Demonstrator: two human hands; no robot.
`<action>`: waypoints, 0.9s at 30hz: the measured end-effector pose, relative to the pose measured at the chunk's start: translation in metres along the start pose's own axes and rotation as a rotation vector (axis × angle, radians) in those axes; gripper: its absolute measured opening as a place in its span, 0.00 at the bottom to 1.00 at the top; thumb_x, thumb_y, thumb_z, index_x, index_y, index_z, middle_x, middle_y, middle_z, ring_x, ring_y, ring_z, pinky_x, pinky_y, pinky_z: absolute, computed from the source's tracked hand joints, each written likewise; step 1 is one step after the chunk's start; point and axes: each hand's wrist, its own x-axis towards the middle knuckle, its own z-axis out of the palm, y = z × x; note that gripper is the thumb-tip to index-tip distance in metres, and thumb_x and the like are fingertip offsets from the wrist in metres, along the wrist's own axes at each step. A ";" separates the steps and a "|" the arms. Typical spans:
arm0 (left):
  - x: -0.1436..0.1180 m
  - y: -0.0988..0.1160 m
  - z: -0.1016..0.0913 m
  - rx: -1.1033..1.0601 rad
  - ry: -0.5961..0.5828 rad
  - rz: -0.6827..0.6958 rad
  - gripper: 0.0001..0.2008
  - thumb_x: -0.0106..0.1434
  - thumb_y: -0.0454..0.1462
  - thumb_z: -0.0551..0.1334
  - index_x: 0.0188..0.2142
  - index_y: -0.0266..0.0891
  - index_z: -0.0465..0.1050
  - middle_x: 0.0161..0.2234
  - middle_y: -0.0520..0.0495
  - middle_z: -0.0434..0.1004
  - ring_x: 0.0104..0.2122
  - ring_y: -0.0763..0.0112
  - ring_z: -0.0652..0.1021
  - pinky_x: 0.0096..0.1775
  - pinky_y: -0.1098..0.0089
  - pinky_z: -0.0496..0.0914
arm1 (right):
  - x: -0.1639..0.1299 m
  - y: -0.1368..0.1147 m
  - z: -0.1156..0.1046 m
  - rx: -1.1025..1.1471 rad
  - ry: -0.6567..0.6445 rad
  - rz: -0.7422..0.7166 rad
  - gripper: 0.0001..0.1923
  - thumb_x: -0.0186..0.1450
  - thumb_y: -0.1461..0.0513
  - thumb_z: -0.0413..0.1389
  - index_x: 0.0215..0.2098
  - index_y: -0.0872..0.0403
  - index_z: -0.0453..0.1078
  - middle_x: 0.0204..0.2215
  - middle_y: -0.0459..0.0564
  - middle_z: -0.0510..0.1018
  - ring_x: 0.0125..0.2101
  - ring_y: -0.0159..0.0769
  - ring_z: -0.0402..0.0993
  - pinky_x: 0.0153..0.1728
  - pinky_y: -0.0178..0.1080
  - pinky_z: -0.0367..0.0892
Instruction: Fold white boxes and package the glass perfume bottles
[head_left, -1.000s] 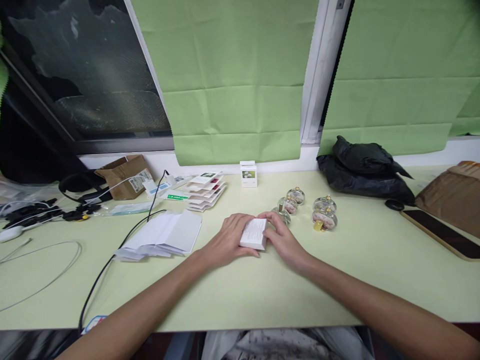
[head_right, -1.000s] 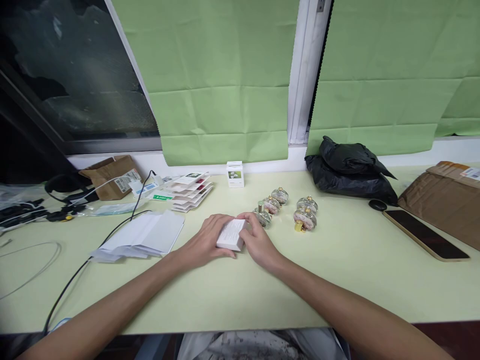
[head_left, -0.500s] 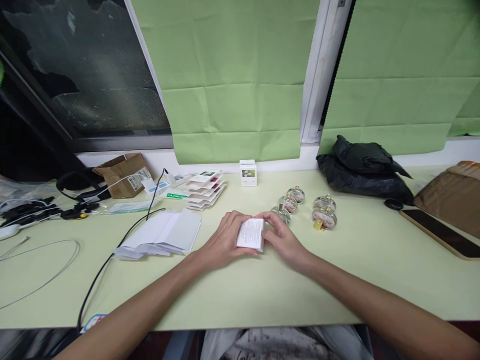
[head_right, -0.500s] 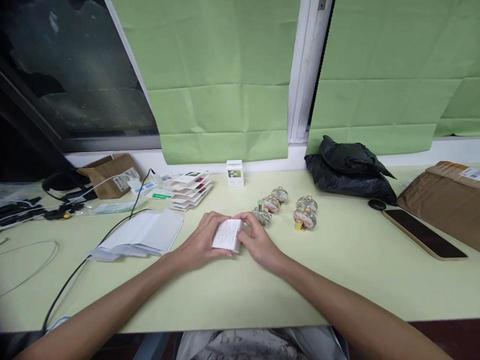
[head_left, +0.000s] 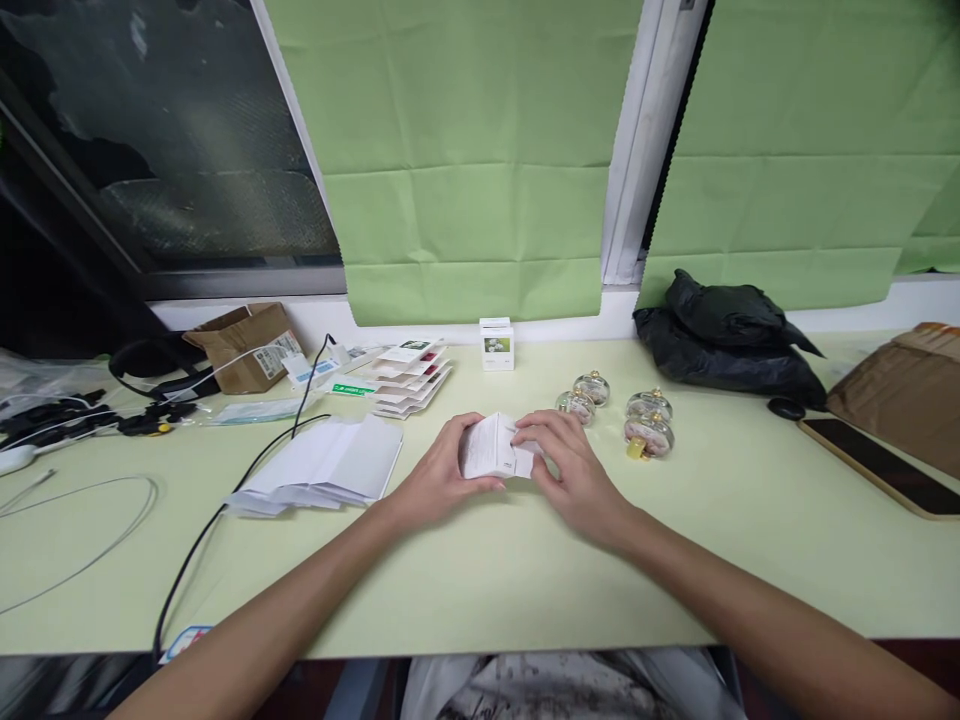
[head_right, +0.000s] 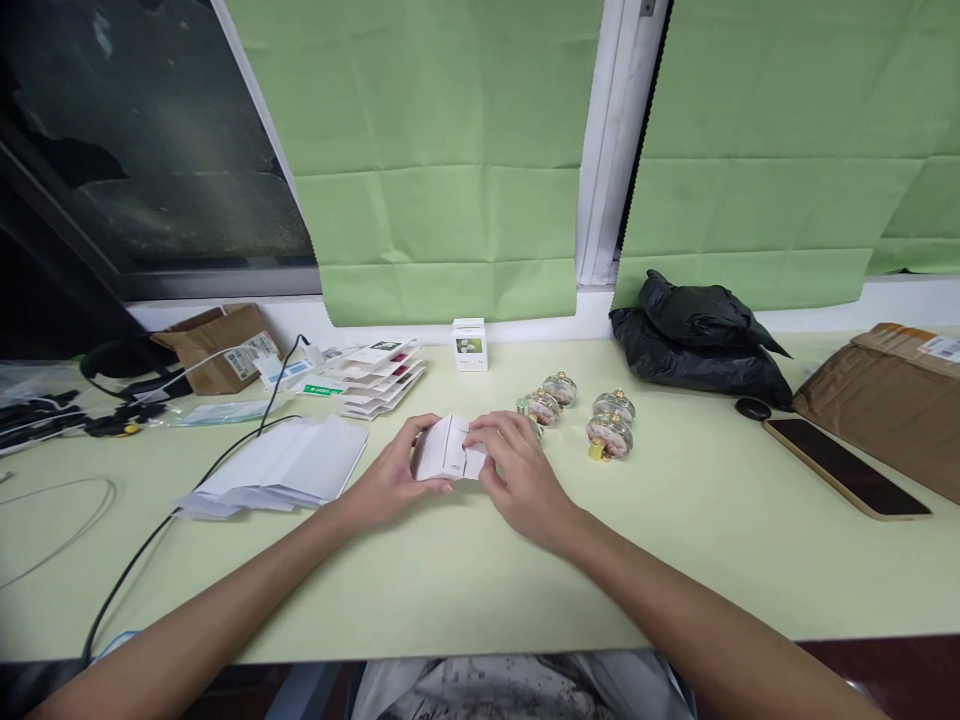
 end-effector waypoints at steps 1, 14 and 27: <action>0.000 0.000 0.001 0.030 0.027 0.001 0.44 0.58 0.55 0.75 0.65 0.47 0.56 0.61 0.39 0.66 0.59 0.50 0.72 0.56 0.54 0.70 | 0.000 -0.002 -0.001 -0.010 0.001 -0.013 0.21 0.69 0.72 0.50 0.53 0.46 0.72 0.58 0.53 0.74 0.63 0.51 0.63 0.63 0.57 0.61; 0.006 0.000 0.007 0.431 0.306 0.205 0.39 0.56 0.54 0.77 0.58 0.44 0.62 0.53 0.40 0.73 0.51 0.51 0.74 0.50 0.55 0.71 | 0.006 0.004 0.004 0.212 -0.070 0.314 0.10 0.76 0.56 0.53 0.41 0.46 0.76 0.38 0.47 0.80 0.46 0.45 0.70 0.48 0.46 0.65; 0.004 0.001 0.012 0.641 0.382 0.372 0.35 0.63 0.51 0.71 0.61 0.42 0.59 0.55 0.35 0.74 0.53 0.47 0.74 0.55 0.50 0.67 | 0.000 0.000 0.029 0.549 0.001 0.475 0.14 0.68 0.53 0.63 0.47 0.50 0.71 0.43 0.48 0.76 0.38 0.38 0.68 0.41 0.41 0.64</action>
